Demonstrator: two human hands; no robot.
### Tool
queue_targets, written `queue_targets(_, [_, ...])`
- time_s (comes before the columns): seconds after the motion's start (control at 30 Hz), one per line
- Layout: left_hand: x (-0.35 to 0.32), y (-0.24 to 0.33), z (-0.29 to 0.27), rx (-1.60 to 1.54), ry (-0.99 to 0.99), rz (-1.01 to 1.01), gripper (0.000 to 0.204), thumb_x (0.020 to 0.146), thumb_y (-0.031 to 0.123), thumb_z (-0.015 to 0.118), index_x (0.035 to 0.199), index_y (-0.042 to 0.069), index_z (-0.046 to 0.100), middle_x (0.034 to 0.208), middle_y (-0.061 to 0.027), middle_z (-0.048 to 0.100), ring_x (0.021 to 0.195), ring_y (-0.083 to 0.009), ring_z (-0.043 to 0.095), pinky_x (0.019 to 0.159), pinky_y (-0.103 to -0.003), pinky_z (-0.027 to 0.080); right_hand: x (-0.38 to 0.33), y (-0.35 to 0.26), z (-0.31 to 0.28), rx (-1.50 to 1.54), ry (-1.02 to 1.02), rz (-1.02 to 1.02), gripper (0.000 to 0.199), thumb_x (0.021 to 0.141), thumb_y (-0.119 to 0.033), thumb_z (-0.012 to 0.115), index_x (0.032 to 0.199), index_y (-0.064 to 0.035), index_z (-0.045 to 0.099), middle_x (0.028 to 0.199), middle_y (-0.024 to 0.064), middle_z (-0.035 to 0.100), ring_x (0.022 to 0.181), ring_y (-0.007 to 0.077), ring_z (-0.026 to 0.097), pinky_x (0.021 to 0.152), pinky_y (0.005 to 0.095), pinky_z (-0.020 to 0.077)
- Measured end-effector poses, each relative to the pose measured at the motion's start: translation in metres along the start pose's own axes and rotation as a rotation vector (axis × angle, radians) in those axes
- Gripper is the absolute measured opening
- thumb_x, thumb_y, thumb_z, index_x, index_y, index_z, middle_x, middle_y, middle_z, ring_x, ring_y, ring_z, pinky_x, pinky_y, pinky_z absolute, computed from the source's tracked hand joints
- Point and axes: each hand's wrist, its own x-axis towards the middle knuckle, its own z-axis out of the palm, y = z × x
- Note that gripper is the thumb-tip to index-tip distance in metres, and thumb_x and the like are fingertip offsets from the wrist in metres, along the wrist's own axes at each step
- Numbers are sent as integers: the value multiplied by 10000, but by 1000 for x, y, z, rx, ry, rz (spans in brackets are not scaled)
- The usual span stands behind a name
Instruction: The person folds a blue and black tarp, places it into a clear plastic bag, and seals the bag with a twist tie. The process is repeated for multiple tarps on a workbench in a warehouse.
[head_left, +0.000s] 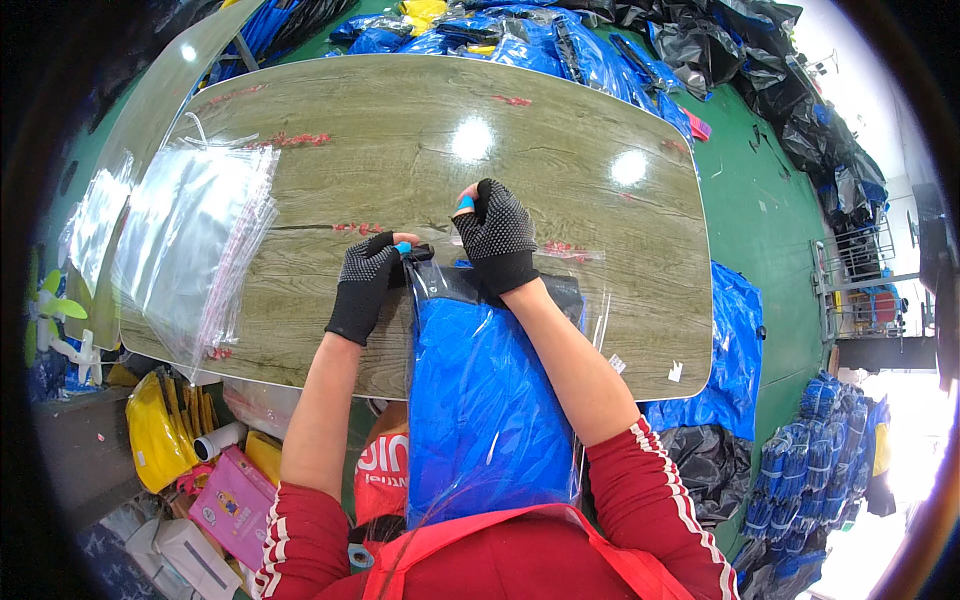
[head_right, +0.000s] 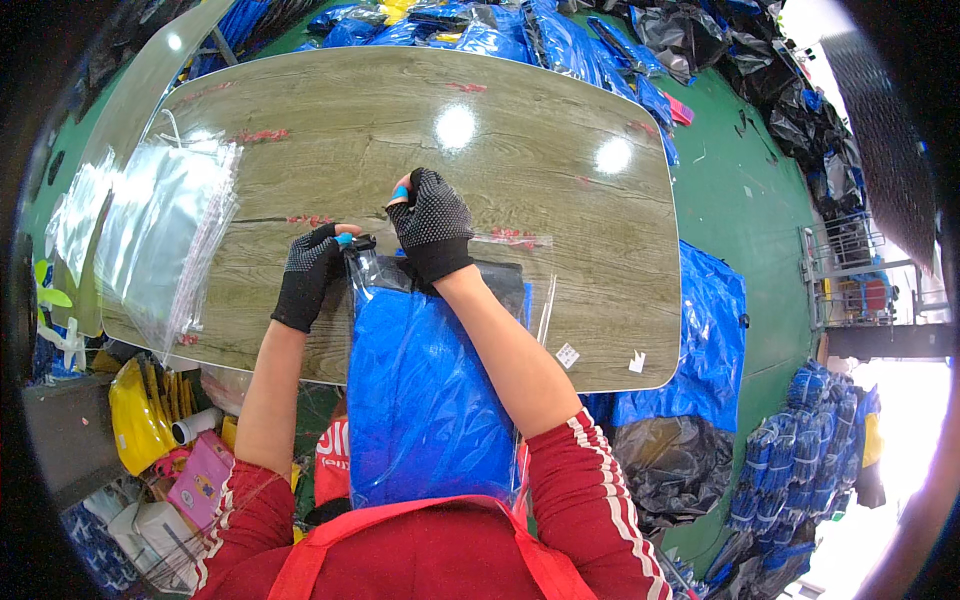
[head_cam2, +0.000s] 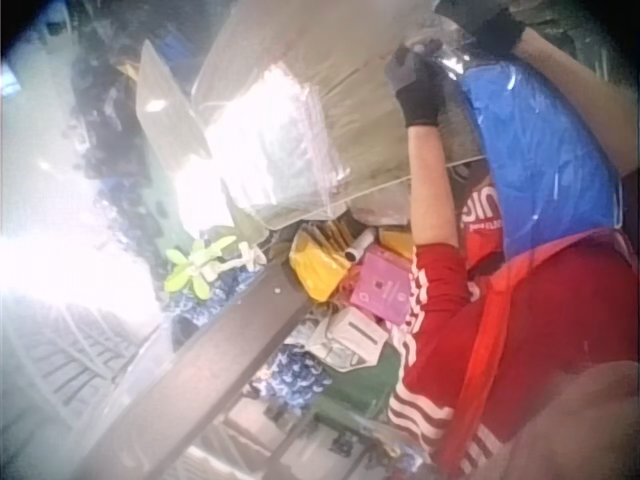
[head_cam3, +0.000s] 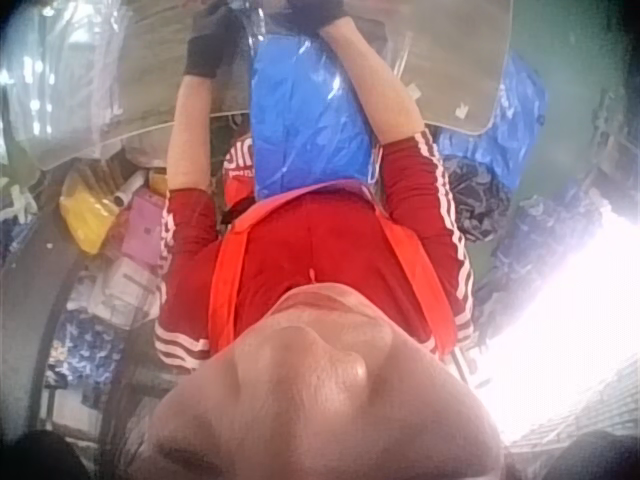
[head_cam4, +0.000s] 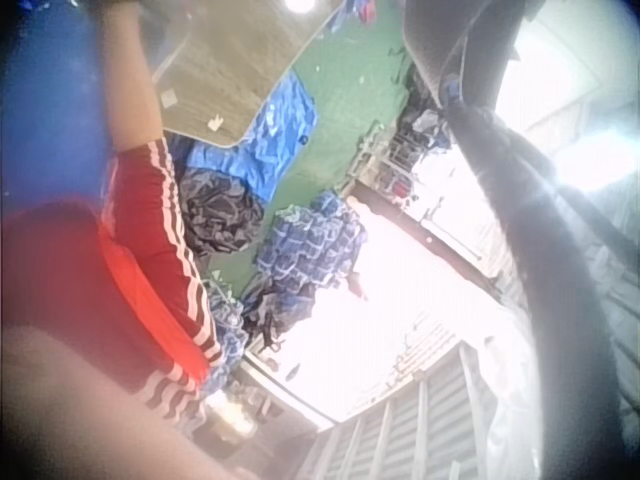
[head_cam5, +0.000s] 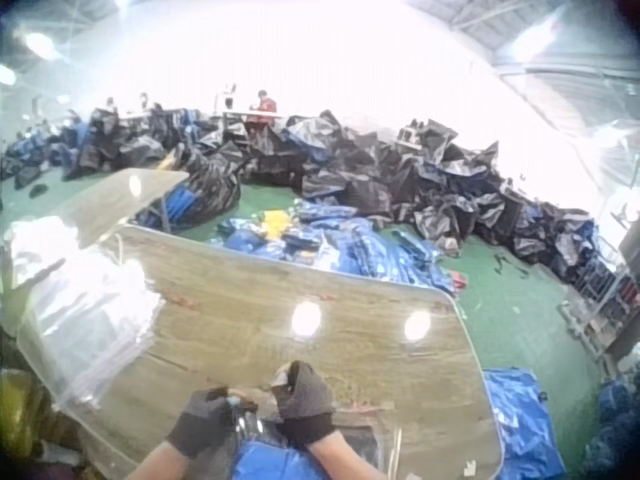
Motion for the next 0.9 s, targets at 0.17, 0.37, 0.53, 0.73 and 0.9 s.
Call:
queue_targets(0.17, [-45, 28, 59, 822, 200, 689, 296, 788, 102, 618, 1069, 16, 583, 1004, -201, 611, 959, -354, 600, 850, -410, 475, -3, 24, 21, 422, -116, 216, 123, 924, -168, 577, 910, -46, 567, 705, 72, 638, 573, 172, 607, 539, 301, 482])
queue_targets(0.37, [-68, 6, 102, 1231, -164, 756, 401, 805, 161, 592, 1192, 54, 585, 1266, -181, 553, 1216, -359, 479, 1092, -488, 300, 23, 52, -120, 763, 54, 512, 212, 924, -262, 558, 899, -69, 643, 874, 140, 681, 750, 225, 664, 645, 355, 526])
queue_targets(0.53, [-58, 0, 99, 1266, -264, 835, 452, 805, 172, 581, 1241, 54, 564, 1307, -182, 532, 1230, -353, 475, 1110, -512, 264, -27, 99, -342, -248, 1229, 152, 231, 911, -244, 578, 1083, -92, 602, 954, 95, 640, 831, 207, 630, 726, 347, 523])
queue_targets(0.73, [-50, 20, 119, 1379, -383, 722, 474, 849, 275, 570, 1267, 55, 545, 1339, -153, 511, 1271, -351, 434, 1112, -537, 238, -84, 156, -213, 693, -164, 643, 316, 910, -299, 628, 1092, -41, 616, 896, 64, 668, 705, 141, 617, 644, 284, 518])
queue_targets(0.9, [-36, 24, 127, 1352, -547, 794, 495, 840, 211, 564, 1315, 84, 510, 1352, -141, 511, 1285, -353, 436, 1112, -470, 297, -57, 124, -159, 427, -329, 642, 240, 847, -231, 712, 941, -11, 704, 754, 50, 669, 652, 90, 589, 610, 248, 482])
